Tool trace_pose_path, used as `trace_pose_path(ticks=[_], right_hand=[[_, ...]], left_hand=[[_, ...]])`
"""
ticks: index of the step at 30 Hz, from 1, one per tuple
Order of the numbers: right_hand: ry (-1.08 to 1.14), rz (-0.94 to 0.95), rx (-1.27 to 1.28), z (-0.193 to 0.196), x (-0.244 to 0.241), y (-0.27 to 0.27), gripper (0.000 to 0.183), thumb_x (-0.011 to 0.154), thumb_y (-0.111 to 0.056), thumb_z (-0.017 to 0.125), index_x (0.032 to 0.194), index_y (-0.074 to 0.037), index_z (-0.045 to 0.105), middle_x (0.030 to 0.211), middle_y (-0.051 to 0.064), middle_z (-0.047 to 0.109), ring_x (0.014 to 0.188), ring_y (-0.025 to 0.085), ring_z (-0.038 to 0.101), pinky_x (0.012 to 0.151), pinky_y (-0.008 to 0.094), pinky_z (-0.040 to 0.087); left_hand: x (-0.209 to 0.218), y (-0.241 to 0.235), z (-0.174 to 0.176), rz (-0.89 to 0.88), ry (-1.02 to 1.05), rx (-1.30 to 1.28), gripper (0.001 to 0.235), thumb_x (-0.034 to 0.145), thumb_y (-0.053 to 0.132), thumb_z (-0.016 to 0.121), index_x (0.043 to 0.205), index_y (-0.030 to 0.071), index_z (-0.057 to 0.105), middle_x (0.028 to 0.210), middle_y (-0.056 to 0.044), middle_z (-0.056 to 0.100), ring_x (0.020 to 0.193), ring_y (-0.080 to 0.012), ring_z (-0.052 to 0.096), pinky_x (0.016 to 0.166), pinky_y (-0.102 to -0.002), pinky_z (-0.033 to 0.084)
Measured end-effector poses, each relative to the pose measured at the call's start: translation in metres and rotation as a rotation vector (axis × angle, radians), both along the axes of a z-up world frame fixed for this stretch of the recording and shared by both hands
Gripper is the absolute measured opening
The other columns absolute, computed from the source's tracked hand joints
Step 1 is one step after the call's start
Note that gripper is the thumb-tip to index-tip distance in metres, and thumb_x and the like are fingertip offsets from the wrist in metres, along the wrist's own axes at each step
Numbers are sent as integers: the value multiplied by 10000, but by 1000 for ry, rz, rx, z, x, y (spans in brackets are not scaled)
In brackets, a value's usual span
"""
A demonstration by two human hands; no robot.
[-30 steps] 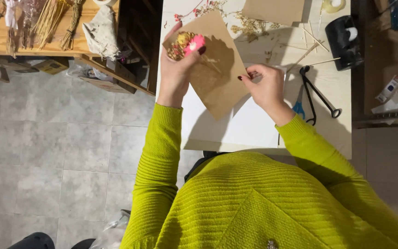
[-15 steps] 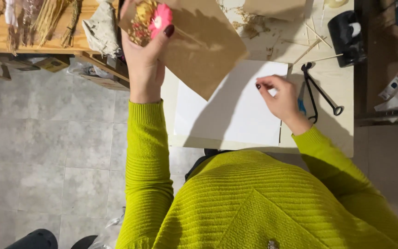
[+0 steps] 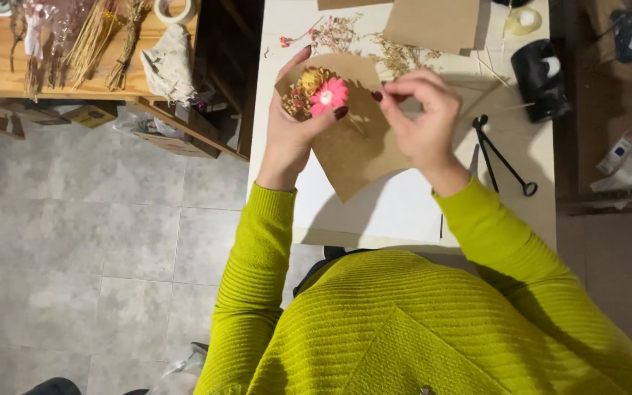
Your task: The person is arranging dried flowers and an artificial flower into a kraft paper cone and securing it with tape.
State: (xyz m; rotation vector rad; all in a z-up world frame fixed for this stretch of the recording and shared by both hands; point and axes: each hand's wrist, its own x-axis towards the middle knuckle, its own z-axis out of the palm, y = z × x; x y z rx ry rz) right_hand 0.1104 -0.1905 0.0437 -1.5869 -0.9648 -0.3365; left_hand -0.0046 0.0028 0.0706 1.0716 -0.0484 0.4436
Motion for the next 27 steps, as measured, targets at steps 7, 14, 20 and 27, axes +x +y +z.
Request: trace_pose_path(ticks=[7, 14, 20, 27], right_hand=[[-216, -126, 6, 35, -56, 17, 139, 873, 80, 818, 958, 19, 727, 990, 107, 694, 931, 220, 682, 847, 350, 575], [-299, -182, -13, 36, -63, 27, 181, 824, 90, 837, 954, 10, 741, 952, 85, 673, 878, 252, 648, 792, 363, 535], [-325, -189, -26, 27, -62, 29, 214, 767, 84, 846, 909, -1, 711, 949, 87, 657, 894, 273, 636, 799, 387, 532], [-345, -169, -63, 28, -64, 24, 256, 787, 60, 868, 991, -10, 730, 1022, 86, 655, 956, 281, 633, 844, 400, 537]], left_hand=[[-1, -9, -8, 105, -19, -4, 920, 834, -79, 801, 1607, 10, 311, 1376, -124, 602, 1255, -218, 636, 1136, -384, 543], [-2, -16, -6, 162, -15, -15, 937, 839, -75, 831, 1603, 16, 296, 1370, -136, 600, 1239, -222, 646, 1101, -385, 566], [-2, -17, -8, 191, 4, 21, 1027, 775, -96, 870, 1596, 33, 267, 1333, -136, 605, 1198, -221, 655, 1058, -382, 588], [-4, -16, -4, 237, 31, 11, 1014, 779, -84, 863, 1603, 34, 284, 1299, -147, 617, 1161, -228, 675, 1037, -393, 611]])
